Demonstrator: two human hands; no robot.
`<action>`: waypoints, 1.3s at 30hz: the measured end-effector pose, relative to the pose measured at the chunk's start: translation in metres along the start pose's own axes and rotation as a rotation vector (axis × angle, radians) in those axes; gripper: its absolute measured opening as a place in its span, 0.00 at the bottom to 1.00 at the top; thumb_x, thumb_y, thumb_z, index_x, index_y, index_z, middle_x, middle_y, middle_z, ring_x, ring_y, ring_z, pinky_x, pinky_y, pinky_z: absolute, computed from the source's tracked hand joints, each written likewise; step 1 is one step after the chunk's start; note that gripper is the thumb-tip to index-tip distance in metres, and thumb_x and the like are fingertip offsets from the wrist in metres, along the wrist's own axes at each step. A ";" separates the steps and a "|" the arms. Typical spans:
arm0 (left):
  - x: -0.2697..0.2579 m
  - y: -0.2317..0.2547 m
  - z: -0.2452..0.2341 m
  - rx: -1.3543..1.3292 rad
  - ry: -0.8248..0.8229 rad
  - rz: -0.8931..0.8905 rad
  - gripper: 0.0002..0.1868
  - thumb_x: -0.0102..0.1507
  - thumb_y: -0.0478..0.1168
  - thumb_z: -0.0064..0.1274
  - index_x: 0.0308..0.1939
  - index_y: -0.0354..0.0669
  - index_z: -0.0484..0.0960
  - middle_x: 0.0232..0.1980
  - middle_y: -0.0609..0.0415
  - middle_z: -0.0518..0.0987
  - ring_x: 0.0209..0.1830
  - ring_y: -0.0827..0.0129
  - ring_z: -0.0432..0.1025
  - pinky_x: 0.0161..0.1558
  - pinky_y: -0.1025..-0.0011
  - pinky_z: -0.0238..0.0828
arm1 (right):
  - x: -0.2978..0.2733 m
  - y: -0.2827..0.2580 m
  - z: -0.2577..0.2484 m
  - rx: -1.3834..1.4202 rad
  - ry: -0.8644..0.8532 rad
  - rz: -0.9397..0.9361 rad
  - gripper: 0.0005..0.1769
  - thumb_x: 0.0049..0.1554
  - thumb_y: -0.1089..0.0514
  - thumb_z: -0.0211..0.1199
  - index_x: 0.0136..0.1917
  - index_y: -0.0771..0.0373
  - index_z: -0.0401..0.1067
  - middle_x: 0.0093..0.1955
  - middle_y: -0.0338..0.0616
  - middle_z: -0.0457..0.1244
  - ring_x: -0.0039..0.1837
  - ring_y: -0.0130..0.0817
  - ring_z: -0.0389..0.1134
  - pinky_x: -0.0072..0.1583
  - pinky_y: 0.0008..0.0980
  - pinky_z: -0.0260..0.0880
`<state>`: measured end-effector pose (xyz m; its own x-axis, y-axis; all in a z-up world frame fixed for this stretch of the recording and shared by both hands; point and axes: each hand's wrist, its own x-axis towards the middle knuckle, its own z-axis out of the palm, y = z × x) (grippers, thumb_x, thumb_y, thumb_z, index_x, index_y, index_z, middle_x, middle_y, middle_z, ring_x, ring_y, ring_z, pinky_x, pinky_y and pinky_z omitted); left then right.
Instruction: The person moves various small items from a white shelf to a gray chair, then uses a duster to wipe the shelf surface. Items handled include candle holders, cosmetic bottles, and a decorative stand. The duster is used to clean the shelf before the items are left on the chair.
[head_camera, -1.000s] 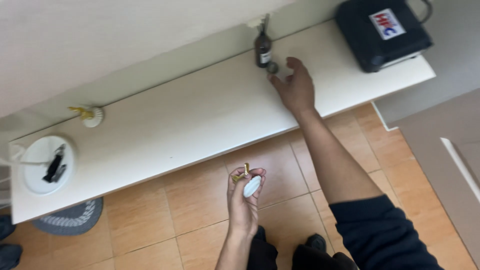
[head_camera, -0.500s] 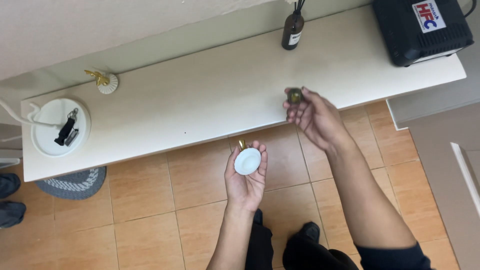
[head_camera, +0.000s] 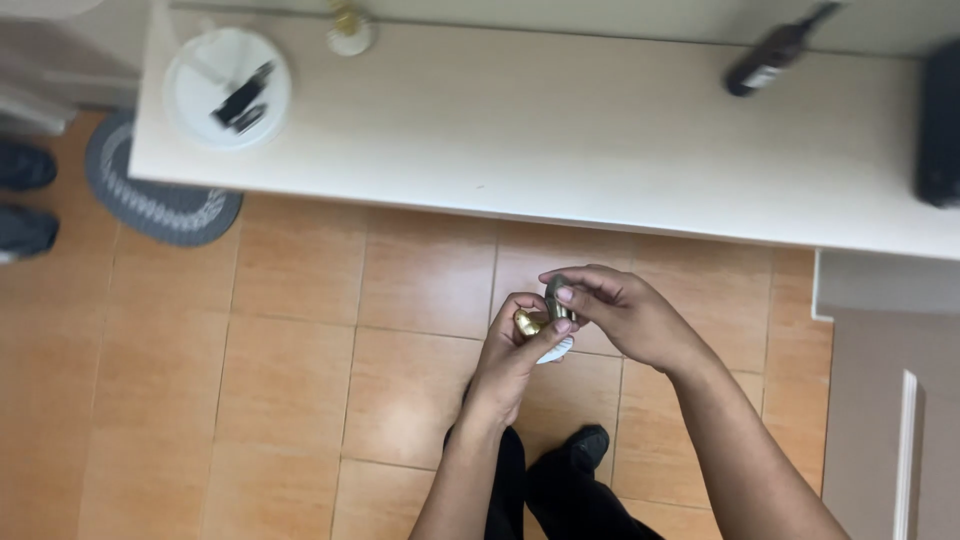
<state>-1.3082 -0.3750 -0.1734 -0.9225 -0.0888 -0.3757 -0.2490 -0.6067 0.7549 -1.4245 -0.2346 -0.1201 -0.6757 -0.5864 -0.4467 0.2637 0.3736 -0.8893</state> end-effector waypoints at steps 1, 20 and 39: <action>-0.007 0.009 -0.006 -0.014 0.027 0.019 0.17 0.67 0.41 0.60 0.54 0.42 0.70 0.48 0.50 0.82 0.48 0.72 0.78 0.42 0.74 0.72 | 0.005 -0.007 0.014 -0.016 -0.032 -0.003 0.19 0.61 0.49 0.62 0.61 0.59 0.78 0.47 0.40 0.69 0.47 0.25 0.67 0.49 0.28 0.70; -0.057 0.109 -0.206 -0.160 0.440 0.258 0.21 0.62 0.35 0.63 0.58 0.35 0.77 0.49 0.50 0.83 0.51 0.68 0.80 0.54 0.70 0.78 | 0.297 -0.107 0.138 -0.592 0.303 -0.493 0.35 0.69 0.48 0.64 0.81 0.58 0.53 0.80 0.56 0.47 0.74 0.48 0.59 0.68 0.42 0.69; -0.041 0.113 -0.216 -0.241 0.500 0.253 0.21 0.62 0.34 0.60 0.59 0.37 0.75 0.64 0.43 0.80 0.50 0.68 0.79 0.53 0.70 0.78 | 0.360 -0.104 0.110 -0.792 0.422 -0.776 0.27 0.64 0.60 0.74 0.65 0.67 0.58 0.70 0.58 0.58 0.69 0.57 0.66 0.64 0.48 0.70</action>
<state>-1.2352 -0.6108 -0.1889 -0.6795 -0.5780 -0.4518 0.0875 -0.6753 0.7324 -1.6190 -0.5637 -0.1992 -0.6799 -0.6241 0.3851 -0.7157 0.4505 -0.5336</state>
